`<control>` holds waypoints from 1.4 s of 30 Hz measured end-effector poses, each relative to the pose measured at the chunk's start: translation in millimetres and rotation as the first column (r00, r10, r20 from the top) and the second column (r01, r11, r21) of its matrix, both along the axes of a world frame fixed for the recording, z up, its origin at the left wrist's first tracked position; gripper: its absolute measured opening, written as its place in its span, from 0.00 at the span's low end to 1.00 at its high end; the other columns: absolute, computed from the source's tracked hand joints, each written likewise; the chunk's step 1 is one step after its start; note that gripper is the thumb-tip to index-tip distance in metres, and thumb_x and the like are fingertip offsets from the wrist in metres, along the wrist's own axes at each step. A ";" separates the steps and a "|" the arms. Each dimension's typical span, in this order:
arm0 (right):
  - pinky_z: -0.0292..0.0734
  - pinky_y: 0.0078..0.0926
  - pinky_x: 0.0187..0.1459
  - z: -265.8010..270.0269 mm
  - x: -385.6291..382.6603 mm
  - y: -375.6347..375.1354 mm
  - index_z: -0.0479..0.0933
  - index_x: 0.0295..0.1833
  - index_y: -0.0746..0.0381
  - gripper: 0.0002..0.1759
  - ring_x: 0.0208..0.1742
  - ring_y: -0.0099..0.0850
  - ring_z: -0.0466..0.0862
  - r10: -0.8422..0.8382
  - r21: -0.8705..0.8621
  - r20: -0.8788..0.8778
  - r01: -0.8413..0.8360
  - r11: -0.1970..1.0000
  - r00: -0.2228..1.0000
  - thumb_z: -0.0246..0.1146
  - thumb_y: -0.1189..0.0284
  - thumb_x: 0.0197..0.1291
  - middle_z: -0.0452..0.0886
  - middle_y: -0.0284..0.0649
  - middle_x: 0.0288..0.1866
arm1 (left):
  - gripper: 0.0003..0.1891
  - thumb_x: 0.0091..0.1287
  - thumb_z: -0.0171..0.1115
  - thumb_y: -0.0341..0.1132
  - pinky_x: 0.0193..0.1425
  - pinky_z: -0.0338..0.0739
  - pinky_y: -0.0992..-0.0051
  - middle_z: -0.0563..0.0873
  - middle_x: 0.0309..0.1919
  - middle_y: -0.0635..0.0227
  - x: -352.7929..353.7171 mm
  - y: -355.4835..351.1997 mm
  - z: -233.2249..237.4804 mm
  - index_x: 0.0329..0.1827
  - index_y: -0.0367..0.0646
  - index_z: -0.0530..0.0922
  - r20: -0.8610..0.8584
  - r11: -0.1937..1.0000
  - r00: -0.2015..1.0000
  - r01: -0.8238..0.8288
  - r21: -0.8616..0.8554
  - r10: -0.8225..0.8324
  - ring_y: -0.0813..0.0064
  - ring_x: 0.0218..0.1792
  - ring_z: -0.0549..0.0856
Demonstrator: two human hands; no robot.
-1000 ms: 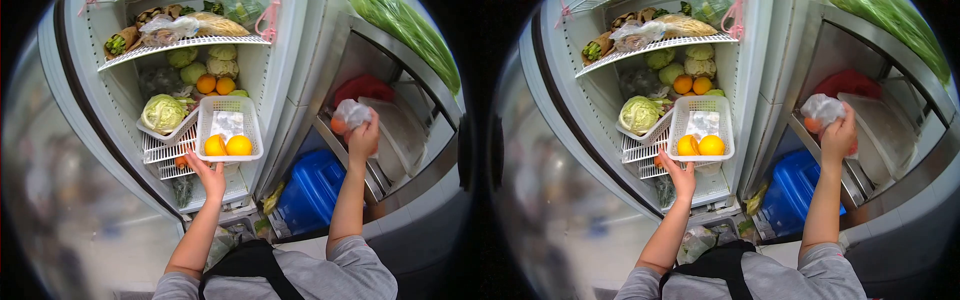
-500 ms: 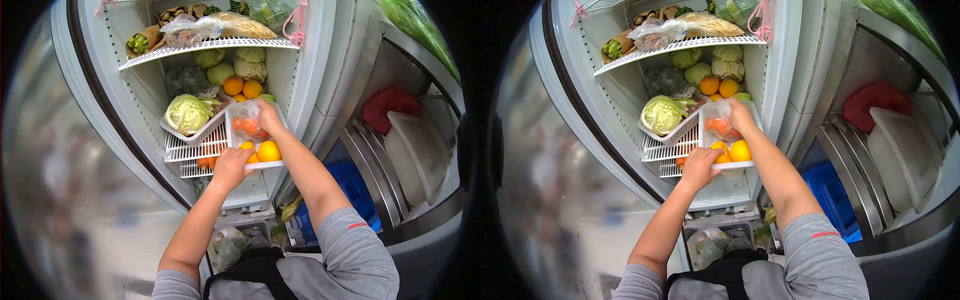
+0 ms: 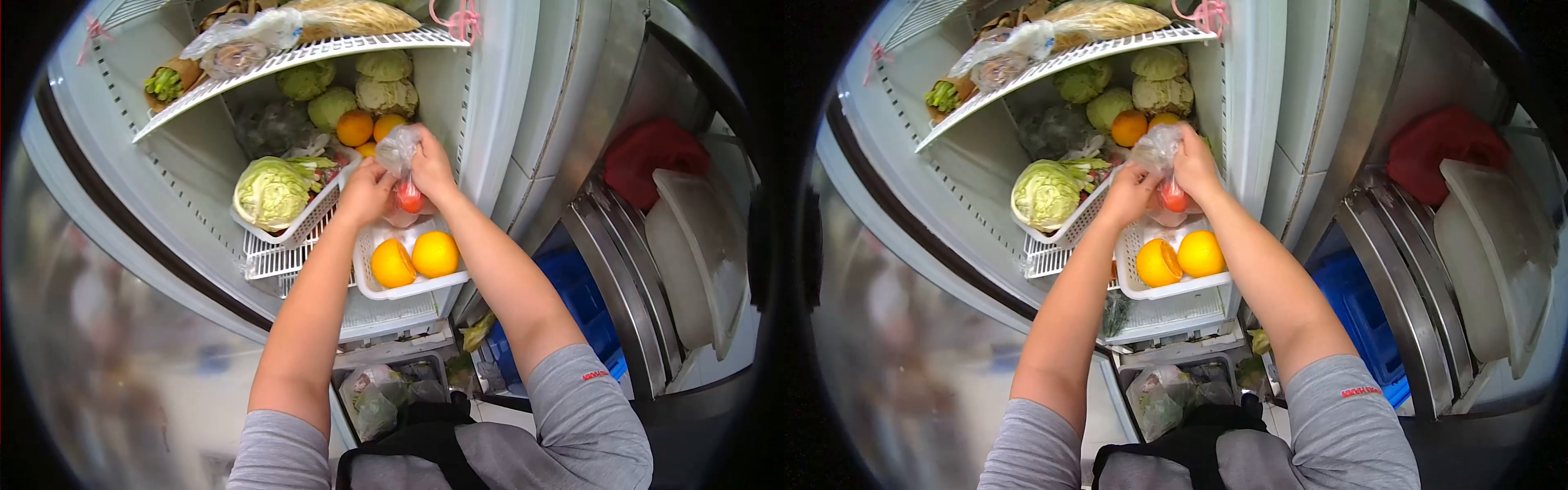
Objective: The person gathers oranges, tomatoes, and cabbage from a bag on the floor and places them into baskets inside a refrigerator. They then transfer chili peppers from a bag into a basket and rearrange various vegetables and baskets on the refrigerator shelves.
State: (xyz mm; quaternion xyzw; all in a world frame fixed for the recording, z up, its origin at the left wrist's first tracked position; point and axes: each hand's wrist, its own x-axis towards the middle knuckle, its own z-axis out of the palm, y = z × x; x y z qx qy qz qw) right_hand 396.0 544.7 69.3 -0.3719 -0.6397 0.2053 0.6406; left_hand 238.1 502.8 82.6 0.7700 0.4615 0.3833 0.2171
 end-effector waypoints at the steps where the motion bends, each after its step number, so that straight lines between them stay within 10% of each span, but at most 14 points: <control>1: 0.75 0.41 0.52 8.7 -1.0 -7.9 0.73 0.53 0.65 0.14 0.50 0.52 0.82 -0.003 -0.002 0.000 0.003 1.000 1.000 0.47 0.79 0.65 0.82 0.55 0.46 | 0.17 0.68 0.62 0.43 0.60 0.71 0.66 0.80 0.48 0.57 -2.0 3.9 -3.2 0.43 0.35 0.84 0.141 0.997 0.987 0.073 0.006 -0.073 0.58 0.53 0.78; 4: 0.76 0.43 0.49 14.8 -3.6 -11.3 0.74 0.52 0.66 0.14 0.47 0.56 0.81 -0.084 0.034 0.078 0.082 0.996 0.993 0.48 0.79 0.65 0.82 0.58 0.43 | 0.16 0.67 0.64 0.43 0.58 0.68 0.74 0.76 0.43 0.65 -14.3 1.6 -2.7 0.37 0.36 0.84 0.299 0.977 0.933 0.215 -0.016 -0.200 0.67 0.49 0.76; 6: 0.76 0.45 0.48 16.3 -6.7 -7.8 0.75 0.50 0.68 0.13 0.46 0.60 0.79 -0.149 0.020 0.132 0.148 0.989 0.980 0.49 0.78 0.65 0.81 0.60 0.41 | 0.15 0.68 0.64 0.42 0.57 0.67 0.76 0.73 0.43 0.66 -22.1 -3.5 -1.8 0.33 0.36 0.82 0.041 0.978 0.978 0.203 0.047 -0.205 0.69 0.49 0.74; 10: 0.77 0.39 0.46 20.7 -3.5 -6.7 0.78 0.49 0.67 0.11 0.41 0.50 0.84 -0.168 0.013 0.128 0.168 0.986 0.977 0.53 0.75 0.66 0.84 0.52 0.38 | 0.11 0.68 0.63 0.38 0.52 0.68 0.80 0.74 0.42 0.73 -27.6 -8.1 -0.7 0.32 0.38 0.81 0.480 0.935 0.829 0.352 -0.047 -0.288 0.80 0.44 0.74; 12: 0.77 0.30 0.45 27.6 1.7 -13.1 0.80 0.47 0.66 0.11 0.38 0.31 0.84 0.406 -0.366 0.007 -0.375 0.852 0.914 0.58 0.72 0.67 0.86 0.39 0.37 | 0.10 0.69 0.62 0.37 0.50 0.69 0.81 0.75 0.39 0.75 -30.9 -7.0 -6.3 0.33 0.39 0.81 0.620 0.918 0.739 0.390 -0.073 -0.264 0.83 0.42 0.75; 16: 0.74 0.22 0.43 42.9 7.3 -32.2 0.81 0.39 0.63 0.09 0.36 0.19 0.76 0.659 -0.494 -0.037 -0.587 0.642 0.751 0.59 0.71 0.68 0.82 0.30 0.36 | 0.09 0.72 0.58 0.35 0.43 0.71 0.83 0.77 0.29 0.81 -34.3 -9.8 -4.4 0.36 0.41 0.81 0.771 0.903 0.610 0.414 -0.113 -0.183 0.87 0.35 0.76; 22: 0.75 0.22 0.44 37.5 10.1 -25.2 0.78 0.44 0.61 0.11 0.39 0.20 0.77 0.571 -0.317 -0.095 -0.568 0.760 0.816 0.60 0.63 0.70 0.80 0.31 0.40 | 0.13 0.71 0.61 0.35 0.34 0.65 0.83 0.73 0.24 0.82 -35.6 0.4 -10.9 0.26 0.45 0.73 0.780 0.926 0.601 0.369 -0.078 -0.174 0.88 0.28 0.68; 29: 0.80 0.25 0.40 44.5 10.8 -29.1 0.77 0.47 0.58 0.10 0.37 0.26 0.82 0.527 0.075 -0.671 -0.659 0.748 0.522 0.61 0.63 0.67 0.81 0.33 0.37 | 0.14 0.71 0.62 0.36 0.33 0.64 0.84 0.73 0.24 0.83 -35.7 10.5 -9.5 0.24 0.49 0.73 0.848 0.936 0.524 0.330 -0.120 -0.076 0.88 0.27 0.69; 36: 0.81 0.31 0.38 49.6 6.5 -27.1 0.78 0.48 0.61 0.17 0.36 0.30 0.82 0.266 -0.252 -0.750 -0.633 0.732 0.606 0.65 0.59 0.65 0.82 0.37 0.39 | 0.06 0.73 0.60 0.39 0.37 0.71 0.82 0.80 0.31 0.80 -32.4 -3.2 4.7 0.39 0.48 0.80 0.979 0.932 0.187 0.333 -0.143 0.083 0.86 0.32 0.76; 42: 0.78 0.31 0.43 40.9 9.4 -20.0 0.79 0.48 0.67 0.17 0.39 0.32 0.82 0.096 -0.490 -0.565 -0.427 0.760 0.819 0.64 0.63 0.64 0.83 0.41 0.41 | 0.15 0.66 0.69 0.36 0.36 0.67 0.85 0.74 0.30 0.80 -38.6 -0.5 -1.7 0.30 0.49 0.68 0.791 0.880 0.534 0.475 0.012 -0.299 0.89 0.32 0.70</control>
